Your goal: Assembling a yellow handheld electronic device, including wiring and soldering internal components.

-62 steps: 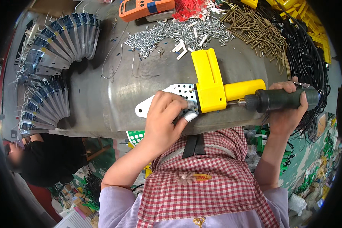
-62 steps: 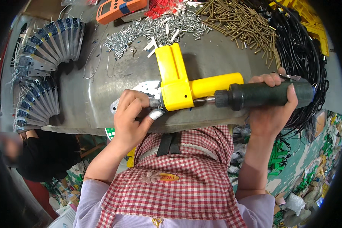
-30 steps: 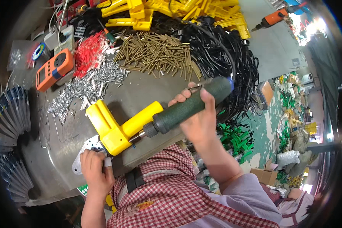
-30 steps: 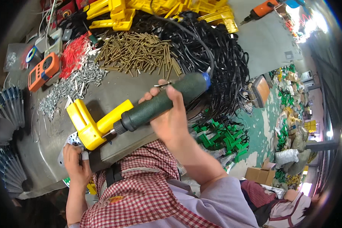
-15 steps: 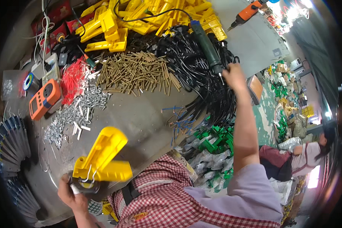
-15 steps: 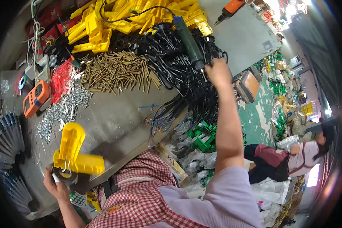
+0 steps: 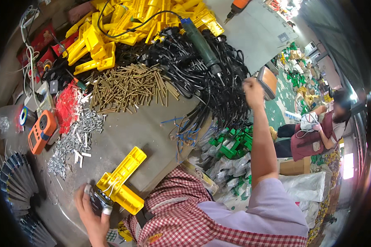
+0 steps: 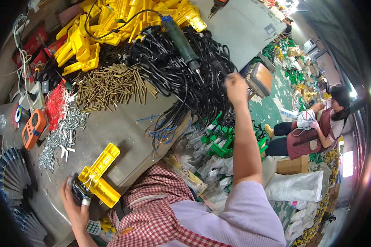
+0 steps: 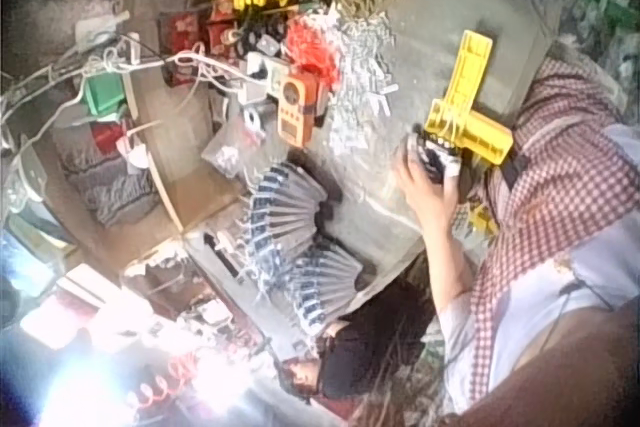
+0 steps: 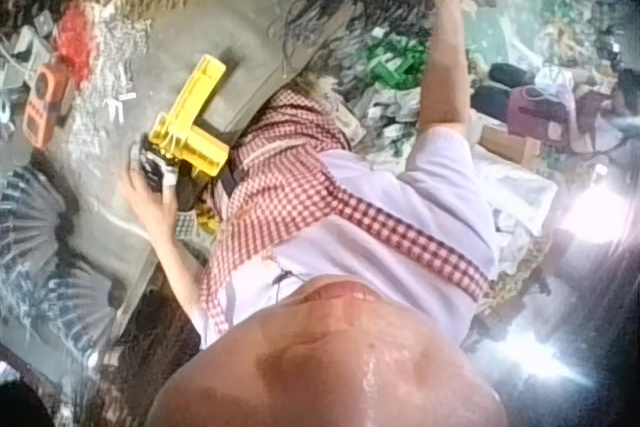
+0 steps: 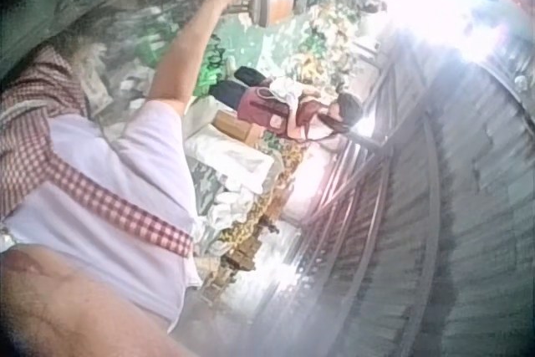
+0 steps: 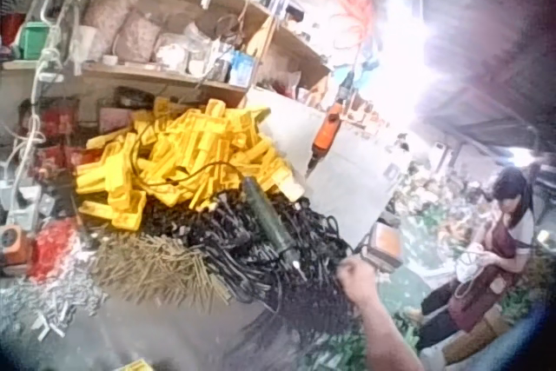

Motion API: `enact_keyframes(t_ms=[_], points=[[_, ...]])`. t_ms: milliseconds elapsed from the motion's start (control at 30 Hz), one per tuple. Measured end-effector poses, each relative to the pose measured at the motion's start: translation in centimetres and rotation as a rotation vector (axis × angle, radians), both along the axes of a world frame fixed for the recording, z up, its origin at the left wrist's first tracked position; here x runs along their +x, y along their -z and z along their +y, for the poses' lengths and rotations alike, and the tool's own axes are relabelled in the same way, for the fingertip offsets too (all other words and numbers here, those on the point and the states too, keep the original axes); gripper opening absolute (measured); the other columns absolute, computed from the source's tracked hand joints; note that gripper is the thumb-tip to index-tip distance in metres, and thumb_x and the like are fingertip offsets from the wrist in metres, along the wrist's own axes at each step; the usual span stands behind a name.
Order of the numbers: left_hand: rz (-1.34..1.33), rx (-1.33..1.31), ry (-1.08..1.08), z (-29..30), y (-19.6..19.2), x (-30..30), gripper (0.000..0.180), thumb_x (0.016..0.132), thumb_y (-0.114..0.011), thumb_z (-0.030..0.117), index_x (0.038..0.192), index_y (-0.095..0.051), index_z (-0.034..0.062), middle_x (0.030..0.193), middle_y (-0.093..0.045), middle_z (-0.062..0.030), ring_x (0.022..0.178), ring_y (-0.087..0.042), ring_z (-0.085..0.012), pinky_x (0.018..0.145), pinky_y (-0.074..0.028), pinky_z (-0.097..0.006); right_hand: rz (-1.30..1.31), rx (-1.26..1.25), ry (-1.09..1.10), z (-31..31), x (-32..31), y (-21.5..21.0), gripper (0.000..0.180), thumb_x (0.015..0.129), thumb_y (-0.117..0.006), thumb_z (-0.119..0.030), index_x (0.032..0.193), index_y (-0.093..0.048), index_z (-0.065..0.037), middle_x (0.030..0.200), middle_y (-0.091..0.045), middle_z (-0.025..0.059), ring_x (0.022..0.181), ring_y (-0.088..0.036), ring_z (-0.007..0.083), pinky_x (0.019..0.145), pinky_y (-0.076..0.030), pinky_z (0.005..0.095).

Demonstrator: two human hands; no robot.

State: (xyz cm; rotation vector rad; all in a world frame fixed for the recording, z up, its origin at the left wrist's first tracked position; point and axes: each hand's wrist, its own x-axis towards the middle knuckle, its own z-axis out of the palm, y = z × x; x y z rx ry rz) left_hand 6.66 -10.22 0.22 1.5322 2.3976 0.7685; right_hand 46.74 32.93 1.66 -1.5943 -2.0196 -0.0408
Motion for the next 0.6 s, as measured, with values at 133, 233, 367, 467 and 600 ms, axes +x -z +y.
enact_keyframes(t_ms=[133, 233, 367, 467, 600], points=[[-0.04, 0.363, -0.071, 0.8, -1.5, 0.0, 0.051, 0.078, -0.061, 0.018, 0.124, -0.047, 0.0012, 0.129, -0.044, -0.0218, 0.117, -0.046, -0.0365, 0.097, -0.037, -0.045, 0.792, -0.083, -0.338, -5.4, -4.5, -5.9, 0.022, 0.091, -0.055, -0.018, 0.105, -0.055, -0.001, 0.072, -0.055, 0.0045, 0.054, -0.052, 0.0147, 0.048, -0.04, 0.025], [-0.321, 0.144, 0.365, 5.2, -6.1, 4.3, 0.069, 0.072, -0.074, 0.022, 0.126, -0.042, -0.0065, 0.13, -0.043, -0.0232, 0.117, -0.047, -0.0377, 0.097, -0.038, -0.046, 1.325, -0.775, -0.807, -14.3, -14.7, -10.3, 0.027, 0.095, -0.05, -0.022, 0.111, -0.048, 0.0, 0.071, -0.049, 0.0013, 0.042, -0.04, 0.01, 0.034, -0.027, 0.0191], [-0.777, 0.305, 0.643, 11.8, -4.9, 12.6, 0.084, 0.075, -0.068, 0.015, 0.137, -0.017, -0.0097, 0.133, -0.035, -0.0289, 0.127, -0.035, -0.0384, 0.105, -0.032, -0.04, 1.395, -0.862, -1.385, -15.9, -21.1, -13.9, 0.027, 0.098, -0.042, -0.015, 0.117, -0.039, 0.003, 0.082, -0.043, 0.0035, 0.054, -0.037, 0.0067, 0.035, -0.028, 0.0185], [-0.953, 0.322, 0.557, 12.0, -6.8, 10.9, 0.066, 0.075, -0.06, 0.005, 0.133, -0.031, -0.0055, 0.122, -0.047, -0.0257, 0.116, -0.046, -0.0384, 0.097, -0.04, -0.039, 1.491, -1.047, -1.436, -7.9, -20.2, -15.0, 0.026, 0.095, -0.039, -0.005, 0.116, -0.036, 0.009, 0.088, -0.039, 0.008, 0.059, -0.038, 0.008, 0.043, -0.032, 0.0172], [-0.833, 0.266, 0.575, 11.7, -5.7, 9.4, 0.053, 0.078, -0.06, 0.008, 0.127, -0.042, -0.0037, 0.12, -0.052, -0.0213, 0.111, -0.052, -0.0353, 0.092, -0.042, -0.038, 1.604, -1.205, -1.478, -7.1, -20.8, -14.6, 0.029, 0.09, -0.041, 0.0, 0.116, -0.036, 0.012, 0.081, -0.038, 0.0087, 0.055, -0.038, 0.0096, 0.041, -0.032, 0.0183]])
